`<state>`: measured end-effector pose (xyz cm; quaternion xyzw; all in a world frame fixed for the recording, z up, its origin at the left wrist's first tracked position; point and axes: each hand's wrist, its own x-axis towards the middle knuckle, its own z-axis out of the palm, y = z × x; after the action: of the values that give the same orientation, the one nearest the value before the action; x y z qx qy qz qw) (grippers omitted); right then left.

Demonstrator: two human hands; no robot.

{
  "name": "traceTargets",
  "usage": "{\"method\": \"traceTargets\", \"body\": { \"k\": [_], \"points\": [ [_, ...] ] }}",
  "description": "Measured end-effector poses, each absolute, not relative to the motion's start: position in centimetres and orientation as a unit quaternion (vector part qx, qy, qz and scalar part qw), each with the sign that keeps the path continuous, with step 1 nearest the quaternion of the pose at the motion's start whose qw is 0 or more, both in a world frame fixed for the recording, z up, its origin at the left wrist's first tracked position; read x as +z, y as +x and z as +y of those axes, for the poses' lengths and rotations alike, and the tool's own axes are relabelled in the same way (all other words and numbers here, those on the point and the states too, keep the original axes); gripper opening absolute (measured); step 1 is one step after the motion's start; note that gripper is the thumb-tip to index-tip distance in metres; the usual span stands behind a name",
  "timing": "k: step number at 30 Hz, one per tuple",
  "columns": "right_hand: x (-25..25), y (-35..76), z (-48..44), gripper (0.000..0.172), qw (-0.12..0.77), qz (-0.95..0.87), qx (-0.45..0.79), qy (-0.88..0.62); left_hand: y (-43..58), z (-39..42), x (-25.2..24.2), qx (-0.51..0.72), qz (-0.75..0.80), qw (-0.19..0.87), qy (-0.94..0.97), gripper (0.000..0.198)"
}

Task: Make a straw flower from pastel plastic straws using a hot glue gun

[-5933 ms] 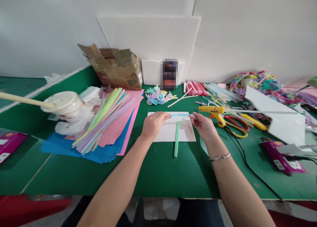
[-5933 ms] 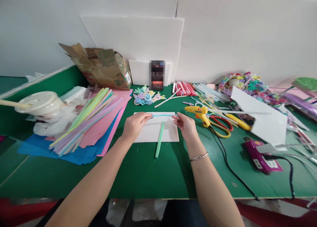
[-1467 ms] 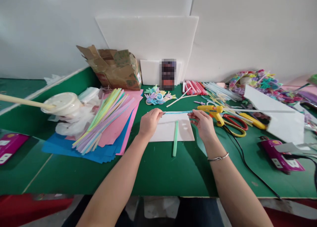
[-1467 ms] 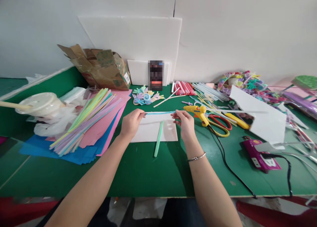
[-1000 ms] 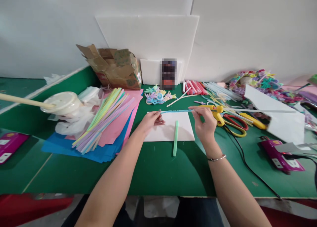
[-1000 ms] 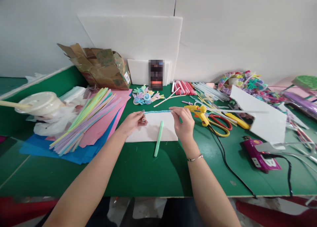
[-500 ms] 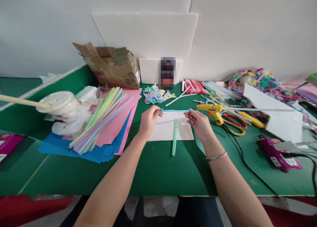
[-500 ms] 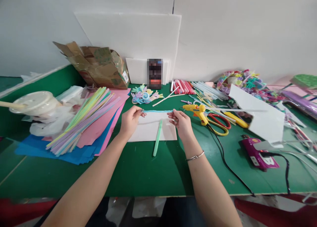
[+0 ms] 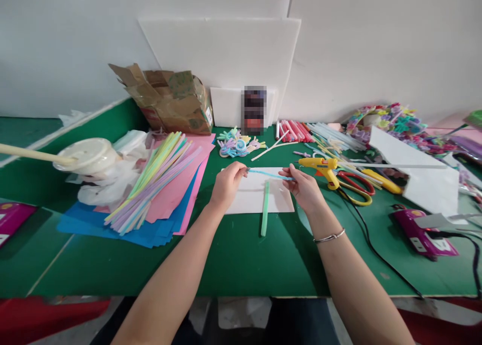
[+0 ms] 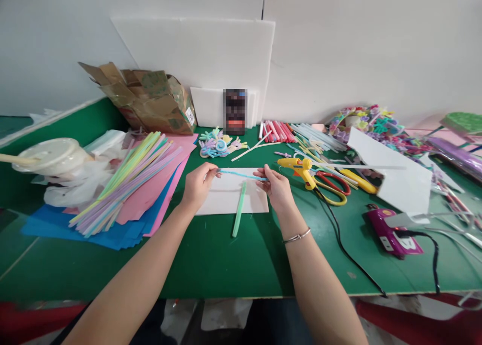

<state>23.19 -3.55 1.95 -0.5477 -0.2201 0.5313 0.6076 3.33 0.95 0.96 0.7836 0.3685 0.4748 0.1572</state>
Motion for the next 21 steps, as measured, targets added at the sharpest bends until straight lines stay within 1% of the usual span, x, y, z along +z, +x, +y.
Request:
{"method": "traceTargets", "body": {
  "k": [2,7,10,12,14,16,21],
  "points": [
    [2.13,23.10,-3.65,0.022,0.601,-0.220,0.531,-0.555,3.30,0.97,0.96,0.482,0.377,0.136,0.779,0.027],
    [2.54,22.77,-3.90,0.036,0.577,-0.215,0.547,-0.567,3.20,0.95,0.82,0.503,0.395,0.083,0.764,0.027],
    [2.55,22.66,-3.90,0.033,0.579,-0.223,0.537,-0.572,3.16,0.84,0.72,0.501,0.389,0.075,0.769,0.028],
    [2.47,22.67,-3.79,0.029,0.590,-0.234,0.523,-0.568,3.21,0.82,0.70,0.491,0.397,0.092,0.770,0.027],
    [2.39,22.78,-3.65,0.029,0.615,-0.258,0.491,-0.560,3.38,0.90,0.76,0.477,0.414,0.136,0.763,0.026],
    [2.42,22.96,-3.56,0.030,0.644,-0.302,0.429,-0.557,3.64,1.12,0.88,0.454,0.434,0.219,0.747,0.025],
    [2.86,23.12,-3.82,0.030,0.674,-0.433,0.237,-0.549,3.81,1.70,1.30,0.334,0.450,0.512,0.651,0.032]
  ]
}}
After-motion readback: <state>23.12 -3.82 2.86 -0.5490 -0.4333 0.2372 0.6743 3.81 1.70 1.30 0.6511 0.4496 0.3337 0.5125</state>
